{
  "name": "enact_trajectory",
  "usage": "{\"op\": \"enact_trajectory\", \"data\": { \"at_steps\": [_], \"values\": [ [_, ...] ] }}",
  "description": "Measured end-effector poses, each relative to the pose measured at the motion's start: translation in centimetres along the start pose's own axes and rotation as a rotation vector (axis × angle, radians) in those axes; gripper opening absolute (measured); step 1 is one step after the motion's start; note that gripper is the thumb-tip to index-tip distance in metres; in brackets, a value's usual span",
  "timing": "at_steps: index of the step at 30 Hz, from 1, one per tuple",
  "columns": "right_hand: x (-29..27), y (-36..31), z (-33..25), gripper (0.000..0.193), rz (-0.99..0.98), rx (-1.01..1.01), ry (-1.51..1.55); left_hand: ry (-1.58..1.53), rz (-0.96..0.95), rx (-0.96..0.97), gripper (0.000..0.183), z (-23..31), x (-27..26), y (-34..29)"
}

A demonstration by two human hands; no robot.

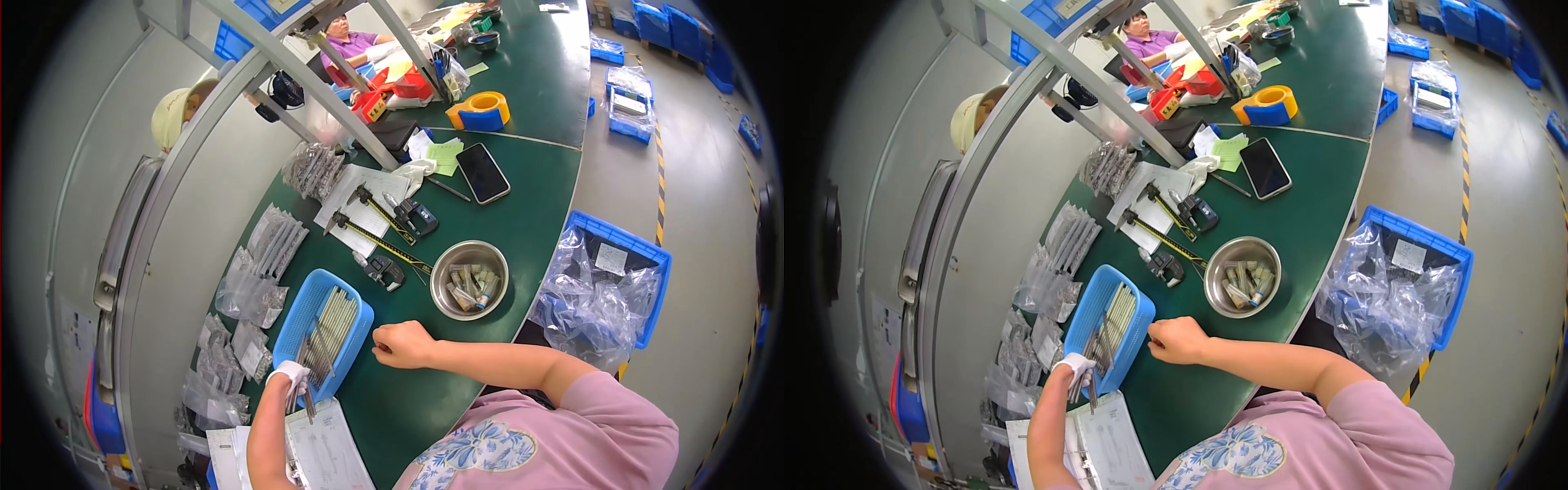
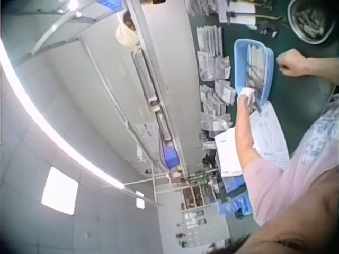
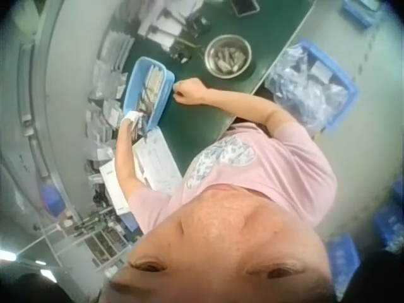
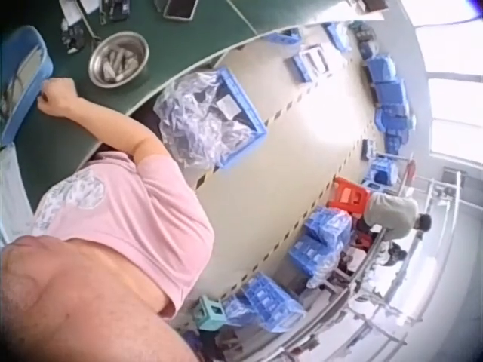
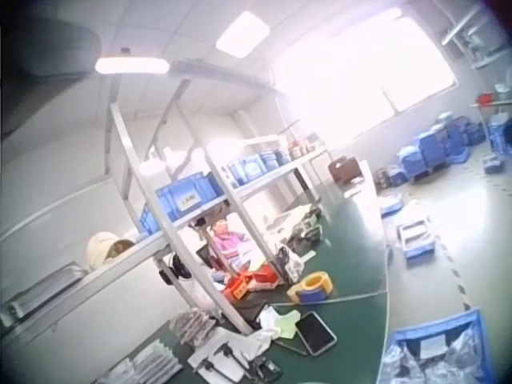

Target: The worker is assembling hardware by inserting small pins into metal tubes at a manufacturing workstation.

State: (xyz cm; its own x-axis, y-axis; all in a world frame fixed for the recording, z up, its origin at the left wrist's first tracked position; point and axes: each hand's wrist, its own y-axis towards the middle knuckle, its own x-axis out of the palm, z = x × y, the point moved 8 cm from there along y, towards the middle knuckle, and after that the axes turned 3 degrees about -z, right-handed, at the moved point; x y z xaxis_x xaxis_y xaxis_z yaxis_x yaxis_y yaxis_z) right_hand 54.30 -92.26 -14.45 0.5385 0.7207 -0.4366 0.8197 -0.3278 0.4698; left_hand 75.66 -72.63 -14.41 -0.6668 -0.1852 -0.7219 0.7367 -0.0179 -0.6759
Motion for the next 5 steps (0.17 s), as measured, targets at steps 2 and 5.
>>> {"op": "enact_trajectory", "data": {
  "at_steps": [2, 5],
  "values": [
    [0.5, 0.4, 0.0, 0.018, 0.0, 0.013, -0.004, -0.361, -0.161, 0.007, 0.023, -1.4, 0.1, -0.4],
    [0.5, 0.8, 0.3, 0.019, 0.057, 0.036, 0.017, -0.625, -0.207, 0.205, 0.021, -2.5, -1.9, -2.2]
  ]
}}
